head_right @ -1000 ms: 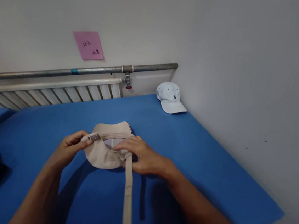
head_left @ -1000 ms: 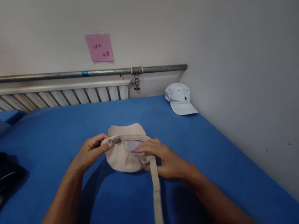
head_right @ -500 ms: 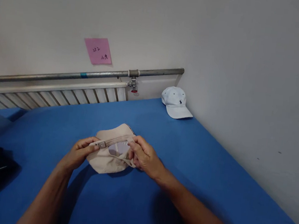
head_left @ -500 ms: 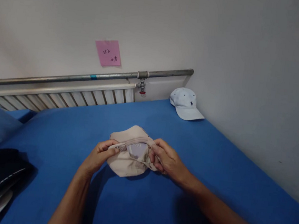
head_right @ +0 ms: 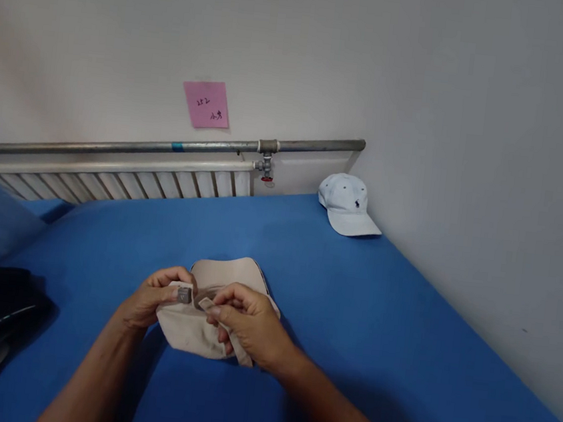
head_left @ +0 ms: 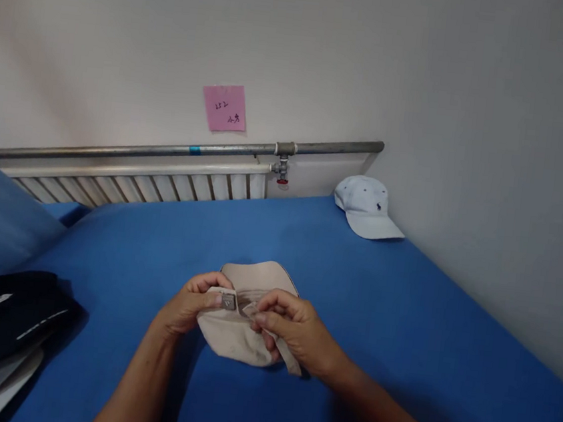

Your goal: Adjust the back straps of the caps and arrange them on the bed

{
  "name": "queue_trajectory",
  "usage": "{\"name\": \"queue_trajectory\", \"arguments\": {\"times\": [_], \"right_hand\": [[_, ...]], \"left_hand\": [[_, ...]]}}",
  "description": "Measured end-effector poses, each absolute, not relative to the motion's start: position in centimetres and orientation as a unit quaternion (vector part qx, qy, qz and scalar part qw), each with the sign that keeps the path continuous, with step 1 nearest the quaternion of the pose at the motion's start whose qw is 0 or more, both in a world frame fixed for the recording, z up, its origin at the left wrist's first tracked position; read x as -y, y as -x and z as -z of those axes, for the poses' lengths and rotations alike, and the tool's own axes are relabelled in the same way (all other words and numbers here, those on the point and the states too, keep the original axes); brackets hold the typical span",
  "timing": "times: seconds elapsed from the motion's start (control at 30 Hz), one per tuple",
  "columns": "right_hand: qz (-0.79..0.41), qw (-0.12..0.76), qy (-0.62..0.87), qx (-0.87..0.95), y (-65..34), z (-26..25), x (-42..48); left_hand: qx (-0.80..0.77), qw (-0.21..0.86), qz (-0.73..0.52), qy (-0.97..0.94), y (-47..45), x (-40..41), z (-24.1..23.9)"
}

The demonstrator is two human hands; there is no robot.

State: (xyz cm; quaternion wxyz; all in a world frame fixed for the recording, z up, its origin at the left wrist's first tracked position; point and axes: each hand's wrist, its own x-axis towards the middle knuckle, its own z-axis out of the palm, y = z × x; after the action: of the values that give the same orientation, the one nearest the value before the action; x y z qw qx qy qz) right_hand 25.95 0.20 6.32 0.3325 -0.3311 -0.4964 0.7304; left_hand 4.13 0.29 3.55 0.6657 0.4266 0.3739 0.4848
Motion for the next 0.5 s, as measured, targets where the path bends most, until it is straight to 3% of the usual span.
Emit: {"name": "queue_trajectory", "arguments": {"times": [0.5], "right_hand": [[-0.715, 0.359, 0.309, 0.515, -26.1, -5.9, -0.1]], "left_hand": [[-0.407, 0.675, -0.42, -0.45, -4.9, 0.2, -4.6]]}}
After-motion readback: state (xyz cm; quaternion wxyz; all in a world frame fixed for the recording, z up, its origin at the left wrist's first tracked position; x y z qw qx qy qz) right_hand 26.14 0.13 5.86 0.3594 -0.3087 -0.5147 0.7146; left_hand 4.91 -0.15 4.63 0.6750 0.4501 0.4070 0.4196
